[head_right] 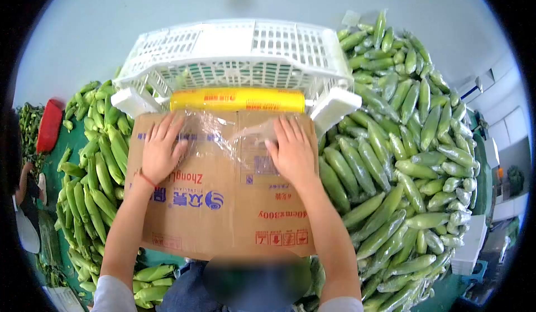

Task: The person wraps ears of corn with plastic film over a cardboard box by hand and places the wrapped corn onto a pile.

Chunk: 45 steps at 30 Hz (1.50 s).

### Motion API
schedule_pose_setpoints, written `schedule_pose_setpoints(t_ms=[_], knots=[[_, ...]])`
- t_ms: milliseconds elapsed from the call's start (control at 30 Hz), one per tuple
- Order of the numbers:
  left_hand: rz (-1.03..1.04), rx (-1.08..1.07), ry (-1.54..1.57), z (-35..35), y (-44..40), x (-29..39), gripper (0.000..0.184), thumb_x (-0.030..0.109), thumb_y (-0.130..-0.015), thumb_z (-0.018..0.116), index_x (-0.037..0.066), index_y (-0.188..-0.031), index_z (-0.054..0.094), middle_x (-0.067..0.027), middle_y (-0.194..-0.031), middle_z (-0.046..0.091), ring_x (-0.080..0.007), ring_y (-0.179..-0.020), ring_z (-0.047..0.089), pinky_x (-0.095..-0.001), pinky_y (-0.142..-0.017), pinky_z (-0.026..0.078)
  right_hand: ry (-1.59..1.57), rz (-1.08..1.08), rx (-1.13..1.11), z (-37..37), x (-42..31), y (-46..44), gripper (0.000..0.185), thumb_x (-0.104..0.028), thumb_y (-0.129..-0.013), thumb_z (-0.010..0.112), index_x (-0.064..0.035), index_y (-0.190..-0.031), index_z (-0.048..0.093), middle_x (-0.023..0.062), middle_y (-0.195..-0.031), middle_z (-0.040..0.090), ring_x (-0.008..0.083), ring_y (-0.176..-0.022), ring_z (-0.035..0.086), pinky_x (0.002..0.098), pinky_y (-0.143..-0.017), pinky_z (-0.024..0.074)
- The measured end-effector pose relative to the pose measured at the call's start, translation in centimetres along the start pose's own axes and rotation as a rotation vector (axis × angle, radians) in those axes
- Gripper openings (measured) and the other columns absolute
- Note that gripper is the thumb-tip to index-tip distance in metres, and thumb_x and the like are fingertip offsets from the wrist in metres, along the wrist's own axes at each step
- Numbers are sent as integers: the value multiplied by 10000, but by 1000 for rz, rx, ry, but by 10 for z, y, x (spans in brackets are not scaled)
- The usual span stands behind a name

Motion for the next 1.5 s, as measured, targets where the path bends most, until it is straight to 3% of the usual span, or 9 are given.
schedule_pose_setpoints(t_ms=[300,667,767,967,1033,1200,1300,1367,1500], knots=[[-66,-163,-47,29,-18,-16,563,380,-948,488,131,-1446,399,-97,-1494,391,-286,-1411,304,-516,-1151,221,16,57,-70,18,14,-31,516,-394,-981,442,-28,-1339,499,165,-1370,520,317,-1308,444,446,-1121,300],[-46,58,39,30,-1,-18,539,348,-927,548,111,-1401,449,-103,-1438,460,-293,-1346,405,-502,-1110,295,-54,-52,308,10,13,-29,208,-161,-907,573,-72,-1081,645,95,-1086,655,297,-1045,588,419,-919,452],[-30,-11,-4,34,-18,-27,572,306,-908,592,92,-1414,432,-131,-1437,457,-312,-1335,415,-484,-1102,309,-88,-7,124,12,20,-38,197,-166,-903,580,-77,-1063,653,104,-1058,659,307,-1004,597,422,-892,461],[25,109,343,6,7,-16,655,300,-842,690,93,-1409,437,-137,-1415,477,-304,-1290,462,-465,-1070,368,-229,83,221,-9,-8,-10,195,-169,-901,612,-90,-1071,662,121,-1057,656,319,-1013,591,425,-878,474],[81,-5,273,-8,30,-9,702,314,-814,715,103,-1418,427,-129,-1407,487,-298,-1275,480,-447,-1071,375,-270,-71,186,-19,-24,13,198,-140,-880,637,-84,-1068,664,110,-1065,653,323,-1025,581,416,-880,475],[-31,103,283,5,8,-20,46,88,-844,640,72,-885,627,-98,-911,636,-314,-915,591,-420,-800,475,-291,-42,118,-10,-16,2,143,-89,-844,665,-56,-982,650,81,-1048,648,311,-1014,564,422,-857,468],[-55,169,450,13,0,-31,57,65,-849,632,49,-897,608,-133,-907,631,-340,-891,596,-406,-772,484,-290,-137,173,-3,-19,-10,79,-69,-865,639,-42,-937,618,79,-977,655,304,-979,572,406,-841,467],[-159,170,433,1,14,-30,92,29,-844,613,47,-917,560,-150,-861,608,-355,-826,594,-422,-723,482,-401,-4,83,-23,-22,7,40,-57,-891,605,-38,-925,599,83,-921,657,285,-947,587,379,-821,469],[120,152,396,-55,59,-20,192,-69,-767,620,37,-896,526,-129,-802,584,-328,-742,581,-381,-636,484,-783,400,-13,-68,-24,70,44,-76,-932,558,-40,-928,583,89,-836,657,240,-858,608,339,-791,466]])
Point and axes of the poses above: each hand's wrist, its own y-axis away from the middle knuckle, its own z-axis out of the palm, x = y × z, the point moved 1 cm from there along -y, towards the middle knuckle
